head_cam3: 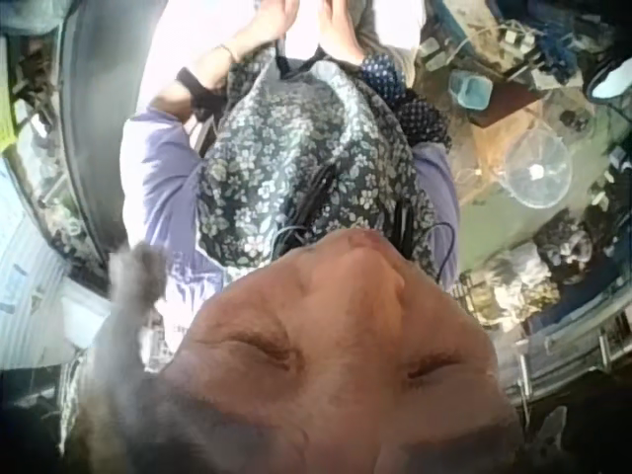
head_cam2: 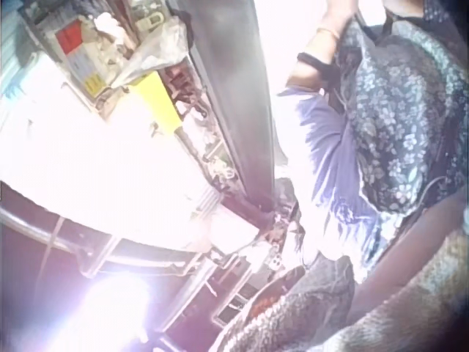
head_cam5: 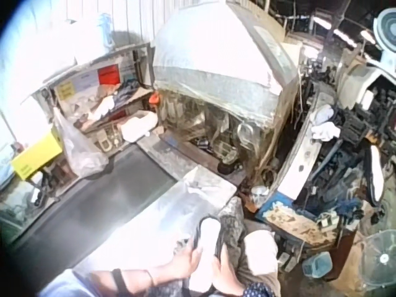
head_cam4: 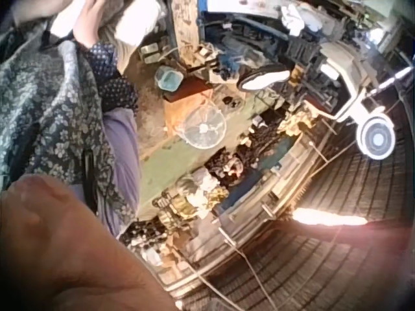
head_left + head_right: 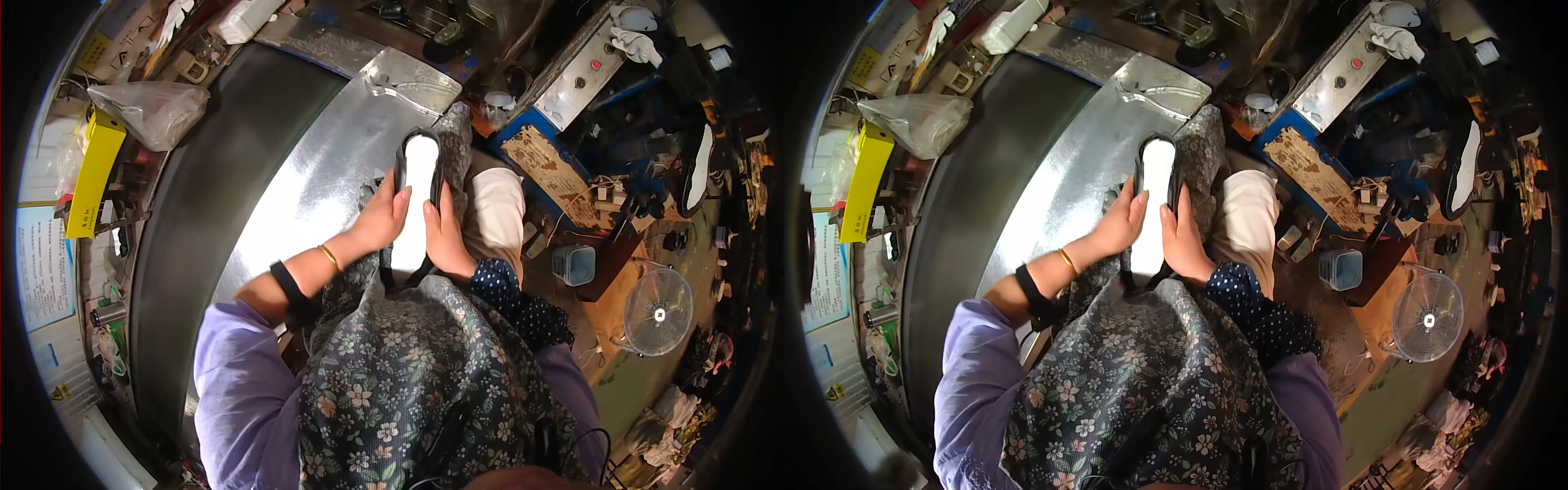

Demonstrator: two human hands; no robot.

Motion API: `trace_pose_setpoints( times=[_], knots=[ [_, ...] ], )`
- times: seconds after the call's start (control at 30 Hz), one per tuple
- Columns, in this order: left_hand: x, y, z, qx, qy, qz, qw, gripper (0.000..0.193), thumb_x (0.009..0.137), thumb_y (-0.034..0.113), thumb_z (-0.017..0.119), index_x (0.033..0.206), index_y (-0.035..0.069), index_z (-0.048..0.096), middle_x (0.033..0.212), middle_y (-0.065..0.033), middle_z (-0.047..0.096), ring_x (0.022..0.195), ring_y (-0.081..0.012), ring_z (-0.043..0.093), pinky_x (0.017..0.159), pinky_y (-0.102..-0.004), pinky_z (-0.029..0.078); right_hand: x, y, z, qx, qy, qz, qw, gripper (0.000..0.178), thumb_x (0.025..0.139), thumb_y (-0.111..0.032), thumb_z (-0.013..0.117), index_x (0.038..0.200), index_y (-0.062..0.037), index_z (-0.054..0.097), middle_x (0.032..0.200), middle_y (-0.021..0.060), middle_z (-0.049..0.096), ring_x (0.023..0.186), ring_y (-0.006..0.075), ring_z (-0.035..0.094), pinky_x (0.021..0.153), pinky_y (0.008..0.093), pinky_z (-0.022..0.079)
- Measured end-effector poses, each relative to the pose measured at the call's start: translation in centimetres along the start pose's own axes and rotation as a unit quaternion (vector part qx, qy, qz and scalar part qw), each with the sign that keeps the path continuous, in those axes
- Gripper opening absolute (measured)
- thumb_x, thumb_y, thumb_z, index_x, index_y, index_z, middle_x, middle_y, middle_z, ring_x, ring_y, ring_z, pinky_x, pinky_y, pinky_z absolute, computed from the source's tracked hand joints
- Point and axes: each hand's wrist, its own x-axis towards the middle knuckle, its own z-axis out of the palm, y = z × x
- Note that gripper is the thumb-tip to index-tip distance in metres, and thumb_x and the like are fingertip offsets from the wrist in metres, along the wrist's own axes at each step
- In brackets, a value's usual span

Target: Assembling, inspecting, and pressing shoe components on a manufacturing line.

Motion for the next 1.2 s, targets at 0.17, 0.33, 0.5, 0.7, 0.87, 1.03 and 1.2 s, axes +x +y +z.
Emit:
trace_pose_setpoints(
  times=[0.17,0.33,0.5,0.7,0.87,1.03,1.2],
  knots=[
    [-3.4,-0.3,3.5,-0.092,0.184,0.062,0.977,0.055,0.105,0.029,0.047,0.140,-0.013,0.045,0.133,-0.0382,0.054,0.120,-0.0522,0.055,0.103,-0.0501,0.046,-1.0,1.1,-0.5,0.029,0.041,-0.034,0.998,0.058,0.109,-0.025,0.047,0.153,0.0079,0.029,0.147,0.0284,0.050,0.136,0.0337,0.051,0.111,0.0382,0.040],
    [-5.1,3.0,1.2,-0.466,-0.003,-0.103,0.879,0.063,0.093,0.018,0.074,0.141,-0.010,0.045,0.132,-0.0170,0.061,0.117,-0.0217,0.060,0.100,-0.0346,0.050,0.4,-0.2,-1.8,0.066,0.030,-0.031,0.997,0.060,0.109,-0.028,0.048,0.154,0.0076,0.029,0.151,0.0257,0.047,0.137,0.0311,0.050,0.112,0.0372,0.038],
    [-2.6,1.2,-6.0,-0.369,-0.013,-0.130,0.920,0.070,0.085,0.019,0.083,0.138,-0.009,0.047,0.112,-0.0155,0.071,0.094,-0.0222,0.070,0.087,-0.0354,0.056,6.2,-2.8,-8.8,0.150,-0.136,0.079,0.976,0.052,0.108,-0.026,0.052,0.153,-0.0030,0.039,0.138,0.0101,0.059,0.104,0.0130,0.064,0.083,0.0277,0.055],
    [-7.7,-6.1,-8.6,0.144,0.035,0.001,0.989,0.116,0.073,0.024,0.088,0.159,-0.001,0.014,0.145,-0.0381,0.045,0.132,-0.0491,0.050,0.106,-0.0457,0.046,9.7,-8.2,-34.6,-0.313,0.182,-0.141,0.921,0.022,0.097,-0.014,0.066,0.110,0.0033,0.070,0.095,0.0168,0.074,0.084,0.0204,0.071,0.076,0.0342,0.055],
    [-9.9,-8.7,-7.1,0.320,-0.051,0.011,0.946,0.088,0.080,0.024,0.077,0.155,0.005,0.035,0.153,-0.0413,0.029,0.142,-0.0559,0.031,0.118,-0.0516,0.032,6.0,-9.1,-49.8,-0.615,0.410,0.113,0.664,0.082,0.072,-0.036,0.080,0.144,-0.0097,0.052,0.130,0.0261,0.056,0.112,0.0413,0.059,0.097,0.0454,0.049],
    [-7.0,-5.2,-6.3,0.202,0.111,0.104,0.967,0.055,0.085,0.018,0.074,0.133,-0.006,0.058,0.133,-0.0339,0.057,0.123,-0.0477,0.058,0.104,-0.0459,0.049,5.6,-6.5,-50.8,-0.492,0.455,0.097,0.736,0.082,0.071,-0.033,0.075,0.147,-0.0157,0.050,0.123,0.0255,0.057,0.116,0.0430,0.057,0.100,0.0471,0.048],
    [-4.6,1.4,-5.7,-0.194,-0.031,0.020,0.980,0.049,0.098,0.013,0.068,0.140,-0.005,0.053,0.135,-0.0166,0.063,0.124,-0.0231,0.061,0.106,-0.0353,0.049,3.6,-7.3,-44.8,-0.416,0.499,-0.104,0.753,0.072,0.067,-0.016,0.078,0.134,-0.0080,0.054,0.125,0.0216,0.058,0.116,0.0410,0.058,0.101,0.0458,0.048]
  ],
)
